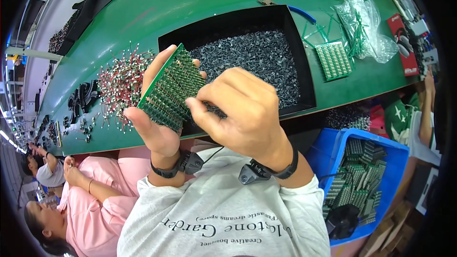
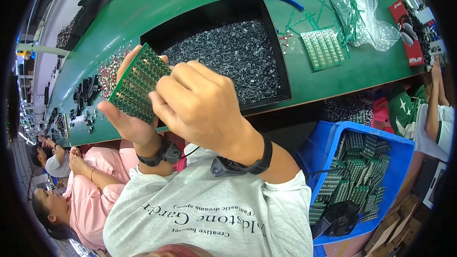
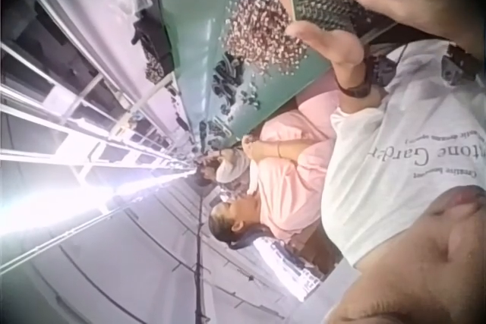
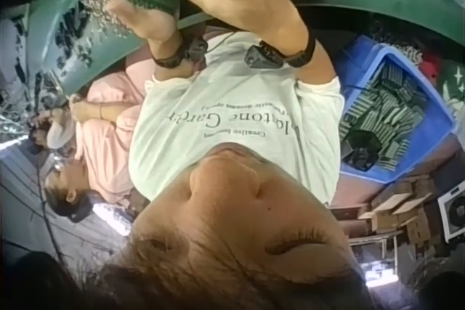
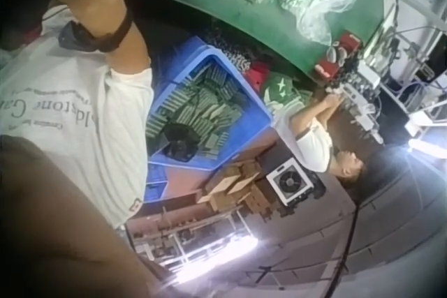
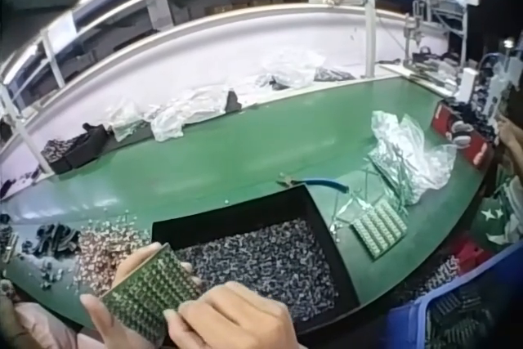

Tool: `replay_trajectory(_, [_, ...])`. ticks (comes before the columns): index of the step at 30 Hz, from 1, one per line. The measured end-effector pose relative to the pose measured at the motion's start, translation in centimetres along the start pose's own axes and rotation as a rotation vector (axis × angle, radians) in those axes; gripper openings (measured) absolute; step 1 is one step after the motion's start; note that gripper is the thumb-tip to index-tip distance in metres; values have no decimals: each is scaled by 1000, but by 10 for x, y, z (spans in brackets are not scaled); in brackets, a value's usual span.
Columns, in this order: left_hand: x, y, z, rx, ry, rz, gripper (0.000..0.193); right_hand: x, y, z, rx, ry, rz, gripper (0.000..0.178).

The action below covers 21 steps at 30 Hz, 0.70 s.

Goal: Inserting small electronic components into a printed circuit board manually on a factory assembly line.

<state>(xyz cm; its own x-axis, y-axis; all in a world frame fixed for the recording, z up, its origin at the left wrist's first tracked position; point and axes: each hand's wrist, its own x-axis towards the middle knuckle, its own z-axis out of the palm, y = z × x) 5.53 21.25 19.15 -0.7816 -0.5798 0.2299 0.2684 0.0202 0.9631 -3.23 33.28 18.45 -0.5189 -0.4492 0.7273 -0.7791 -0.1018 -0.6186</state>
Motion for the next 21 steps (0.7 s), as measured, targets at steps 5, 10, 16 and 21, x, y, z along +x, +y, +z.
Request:
replay_trajectory(5, [-2,-5,2,-96,12,21,119,3,-9,19,136,147,-48,23])
replay_trajectory(10, [-3,-13,-2,-81,22,85,110,6,-11,26,157,130,-63,21])
replay_trajectory(16, [-2,-7,1,-72,24,38,115,7,-9,16,90,162,-50,17])
replay_trajectory(21, [0,-2,-2,-120,14,-6,119,3,-1,7,-4,130,-11,17])
